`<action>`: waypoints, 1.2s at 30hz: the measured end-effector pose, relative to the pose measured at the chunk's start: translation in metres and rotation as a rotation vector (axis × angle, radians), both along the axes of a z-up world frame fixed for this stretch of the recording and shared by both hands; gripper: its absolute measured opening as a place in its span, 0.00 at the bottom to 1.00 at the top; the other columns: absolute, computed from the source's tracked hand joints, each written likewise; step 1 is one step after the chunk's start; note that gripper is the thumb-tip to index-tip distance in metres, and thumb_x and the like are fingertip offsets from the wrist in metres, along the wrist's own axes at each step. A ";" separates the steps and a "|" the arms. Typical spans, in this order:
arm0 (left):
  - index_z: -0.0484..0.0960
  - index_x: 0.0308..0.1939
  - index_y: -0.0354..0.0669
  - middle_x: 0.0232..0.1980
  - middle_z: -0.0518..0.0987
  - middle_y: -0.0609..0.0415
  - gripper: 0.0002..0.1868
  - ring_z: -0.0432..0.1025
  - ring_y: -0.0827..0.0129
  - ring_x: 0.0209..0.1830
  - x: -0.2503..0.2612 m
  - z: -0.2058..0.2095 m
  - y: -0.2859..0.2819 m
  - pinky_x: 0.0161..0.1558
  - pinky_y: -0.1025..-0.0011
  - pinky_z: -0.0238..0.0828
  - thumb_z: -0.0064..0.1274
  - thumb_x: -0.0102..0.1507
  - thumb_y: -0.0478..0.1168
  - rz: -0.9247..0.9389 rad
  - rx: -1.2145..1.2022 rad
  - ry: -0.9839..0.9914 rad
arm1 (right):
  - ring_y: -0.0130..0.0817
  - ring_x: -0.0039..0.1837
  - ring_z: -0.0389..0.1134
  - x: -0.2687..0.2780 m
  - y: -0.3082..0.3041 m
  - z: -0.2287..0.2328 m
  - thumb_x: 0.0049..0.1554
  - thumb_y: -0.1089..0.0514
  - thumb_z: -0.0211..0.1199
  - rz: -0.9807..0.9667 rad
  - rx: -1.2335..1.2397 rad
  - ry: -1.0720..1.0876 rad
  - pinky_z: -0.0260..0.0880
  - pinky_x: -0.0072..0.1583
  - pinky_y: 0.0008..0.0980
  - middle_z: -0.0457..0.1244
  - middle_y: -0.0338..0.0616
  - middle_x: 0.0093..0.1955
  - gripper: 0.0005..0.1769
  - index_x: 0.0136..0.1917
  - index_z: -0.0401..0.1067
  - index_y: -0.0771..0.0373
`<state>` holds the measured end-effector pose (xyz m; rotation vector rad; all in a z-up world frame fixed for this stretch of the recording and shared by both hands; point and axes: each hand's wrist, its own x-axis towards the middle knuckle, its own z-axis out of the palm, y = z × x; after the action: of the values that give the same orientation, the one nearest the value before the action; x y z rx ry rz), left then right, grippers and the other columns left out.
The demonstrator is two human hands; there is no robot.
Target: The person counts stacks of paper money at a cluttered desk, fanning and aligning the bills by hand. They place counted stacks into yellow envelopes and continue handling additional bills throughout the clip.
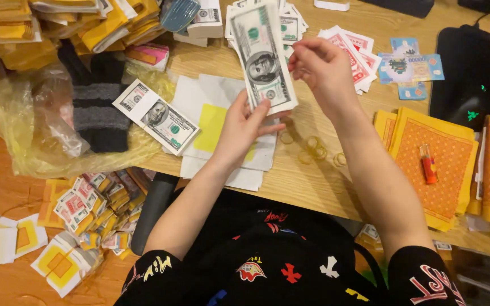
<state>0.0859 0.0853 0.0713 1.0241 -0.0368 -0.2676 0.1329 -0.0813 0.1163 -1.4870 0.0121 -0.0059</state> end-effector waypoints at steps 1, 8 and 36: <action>0.67 0.57 0.35 0.55 0.76 0.40 0.17 0.78 0.51 0.47 0.000 0.000 0.000 0.41 0.62 0.84 0.45 0.65 0.37 -0.045 -0.038 0.031 | 0.30 0.41 0.68 0.009 0.000 -0.003 0.59 0.61 0.60 -0.029 0.021 0.030 0.70 0.44 0.24 0.65 0.44 0.40 0.05 0.47 0.71 0.66; 0.67 0.55 0.40 0.51 0.78 0.44 0.14 0.81 0.51 0.41 0.016 -0.017 -0.004 0.34 0.68 0.82 0.43 0.66 0.38 -0.082 -0.002 0.026 | 0.22 0.44 0.65 0.015 0.020 -0.016 0.58 0.50 0.56 -0.027 -0.104 0.392 0.65 0.41 0.23 0.64 0.35 0.48 0.16 0.57 0.69 0.57; 0.72 0.55 0.50 0.53 0.73 0.52 0.20 0.69 0.58 0.44 -0.037 -0.035 0.072 0.38 0.63 0.65 0.51 0.58 0.39 0.041 1.872 -1.273 | 0.40 0.49 0.68 -0.012 0.001 0.004 0.61 0.61 0.56 0.502 -1.127 -0.259 0.65 0.52 0.40 0.67 0.50 0.49 0.11 0.54 0.73 0.67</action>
<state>0.0493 0.1570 0.0360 2.8972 -1.0822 0.6167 0.1205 -0.0803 0.1203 -2.5613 -0.6704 0.2342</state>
